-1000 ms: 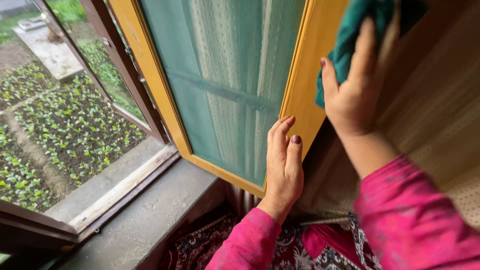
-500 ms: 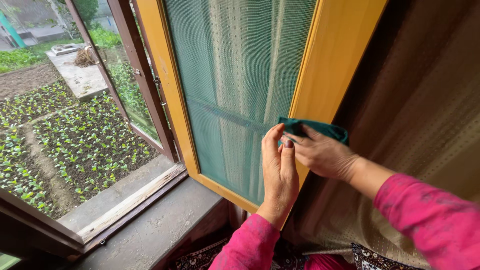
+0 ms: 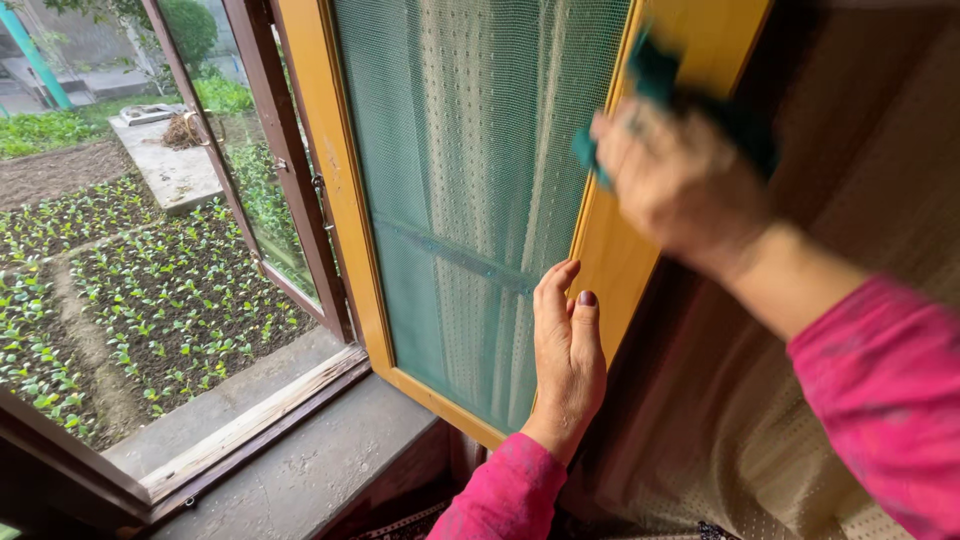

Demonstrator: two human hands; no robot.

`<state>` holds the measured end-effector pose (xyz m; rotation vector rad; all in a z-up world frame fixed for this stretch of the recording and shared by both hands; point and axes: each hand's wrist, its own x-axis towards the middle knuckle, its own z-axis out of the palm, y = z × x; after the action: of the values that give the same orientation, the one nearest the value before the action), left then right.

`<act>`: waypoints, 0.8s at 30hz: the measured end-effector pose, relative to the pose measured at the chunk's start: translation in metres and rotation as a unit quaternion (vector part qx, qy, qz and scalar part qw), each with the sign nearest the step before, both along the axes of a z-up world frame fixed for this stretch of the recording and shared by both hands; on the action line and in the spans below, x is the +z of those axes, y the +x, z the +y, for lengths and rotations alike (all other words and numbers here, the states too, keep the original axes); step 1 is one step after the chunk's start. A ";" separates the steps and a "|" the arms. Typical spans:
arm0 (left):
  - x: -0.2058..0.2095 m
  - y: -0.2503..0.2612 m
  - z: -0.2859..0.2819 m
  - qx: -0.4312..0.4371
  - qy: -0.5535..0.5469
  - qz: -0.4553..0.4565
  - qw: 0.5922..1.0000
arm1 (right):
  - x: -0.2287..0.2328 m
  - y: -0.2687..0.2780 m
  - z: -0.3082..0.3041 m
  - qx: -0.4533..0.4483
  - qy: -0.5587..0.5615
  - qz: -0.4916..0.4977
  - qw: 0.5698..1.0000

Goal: The person wipes the wooden window frame, a mesh screen, and the glass panes using a green cloth. The person moves from the lower frame to the upper sections, cleaning the screen and then the glass panes.

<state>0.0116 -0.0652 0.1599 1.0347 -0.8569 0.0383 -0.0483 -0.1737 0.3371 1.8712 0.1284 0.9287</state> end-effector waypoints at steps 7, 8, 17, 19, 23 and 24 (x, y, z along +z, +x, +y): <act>0.002 0.008 0.006 0.017 0.000 -0.008 1.000 | -0.075 0.000 -0.002 0.065 -0.002 0.183 0.981; 0.002 0.010 0.008 0.026 0.007 -0.008 1.000 | -0.062 0.002 -0.003 0.030 -0.030 0.148 0.988; 0.000 0.015 0.014 0.062 0.037 0.001 0.997 | 0.090 0.003 0.015 0.043 0.012 -0.046 0.998; -0.002 0.014 0.014 0.059 0.042 0.005 0.997 | 0.071 0.006 0.016 0.018 -0.086 -0.099 0.991; -0.007 0.015 0.015 0.069 0.042 -0.011 0.997 | -0.019 0.018 0.002 -0.058 -0.070 -0.012 0.996; -0.008 0.015 0.015 0.070 0.045 -0.004 0.997 | -0.048 0.020 -0.001 -0.057 -0.056 0.023 0.997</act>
<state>0.0262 -0.0504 0.1515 1.1789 -0.7990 0.1227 -0.0286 -0.1748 0.2888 1.7785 0.0980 0.7837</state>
